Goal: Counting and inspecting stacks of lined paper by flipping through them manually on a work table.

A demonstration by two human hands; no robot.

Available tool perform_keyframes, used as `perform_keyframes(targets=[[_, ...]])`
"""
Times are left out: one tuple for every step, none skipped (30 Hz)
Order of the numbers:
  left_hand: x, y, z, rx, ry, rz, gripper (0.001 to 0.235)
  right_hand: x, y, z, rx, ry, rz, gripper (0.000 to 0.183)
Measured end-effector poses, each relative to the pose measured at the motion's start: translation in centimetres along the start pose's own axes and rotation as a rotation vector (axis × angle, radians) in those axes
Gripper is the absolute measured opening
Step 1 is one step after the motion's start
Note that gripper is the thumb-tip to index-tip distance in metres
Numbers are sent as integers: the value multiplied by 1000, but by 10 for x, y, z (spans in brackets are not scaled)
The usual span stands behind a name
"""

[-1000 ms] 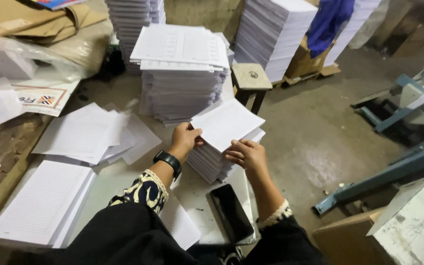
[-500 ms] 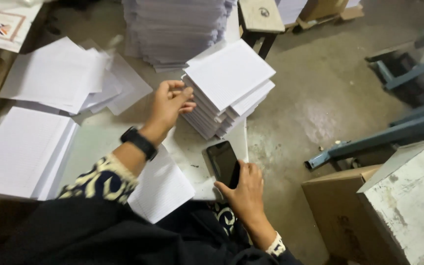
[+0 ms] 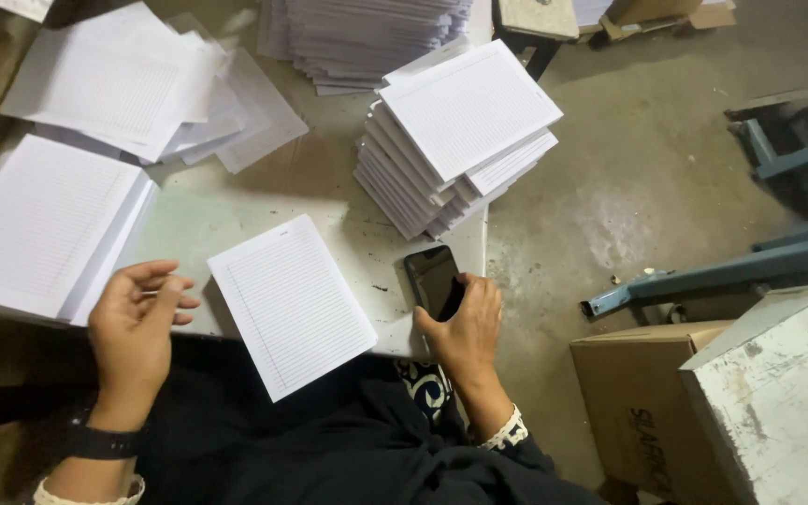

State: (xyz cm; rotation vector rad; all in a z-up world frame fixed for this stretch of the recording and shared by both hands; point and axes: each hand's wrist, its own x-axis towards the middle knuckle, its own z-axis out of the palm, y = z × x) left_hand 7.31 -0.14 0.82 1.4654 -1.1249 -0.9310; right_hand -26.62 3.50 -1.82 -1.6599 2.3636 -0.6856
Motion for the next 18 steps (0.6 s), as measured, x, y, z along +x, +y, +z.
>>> perform_keyframes(targets=[[-2,-3,-2,-5,2,-7,16,-1,-5,-4,-7,-4,-3,72],[-4,-6,-4,136,20,99,14,-2,-11,-9,28,-28,34,70],[-6,-9,-7,279,38,203,13,-3,-17,-13,63,-54,71,68],[-6,-17,-7,276,41,195,13,-3,-16,-13,56,-59,67,68],[-5,-24,-7,391,48,270,13,-4,-15,-11,58,-58,46,71],[-3,-31,-6,506,54,344,14,-5,-14,-10,59,-57,25,74],[-1,-39,-4,505,50,341,14,-6,-14,-10,55,-59,28,74],[1,-46,-2,574,25,382,16,-7,-14,-10,41,-58,20,73],[3,-54,1,643,0,423,17,-7,-13,-10,27,-58,11,73],[4,-62,3,642,-4,418,17,-8,-8,-8,23,-61,13,73],[5,-69,5,667,25,481,16,-9,-2,-6,23,-24,-49,76],[6,-77,8,692,54,543,15,-10,3,-4,23,13,-111,80],[7,-79,8,692,51,536,15,-11,3,-10,18,7,-110,80],[8,-82,9,698,68,582,13,-12,3,-16,83,-42,-119,67],[8,-85,9,704,84,626,12,-13,3,-23,147,-92,-127,55],[8,-88,9,704,80,616,12,-15,11,-25,142,-101,-124,55],[9,-91,10,743,95,637,12,-16,20,-28,204,-69,-251,40],[9,-95,10,782,111,657,12,-18,29,-31,268,-38,-378,30]])
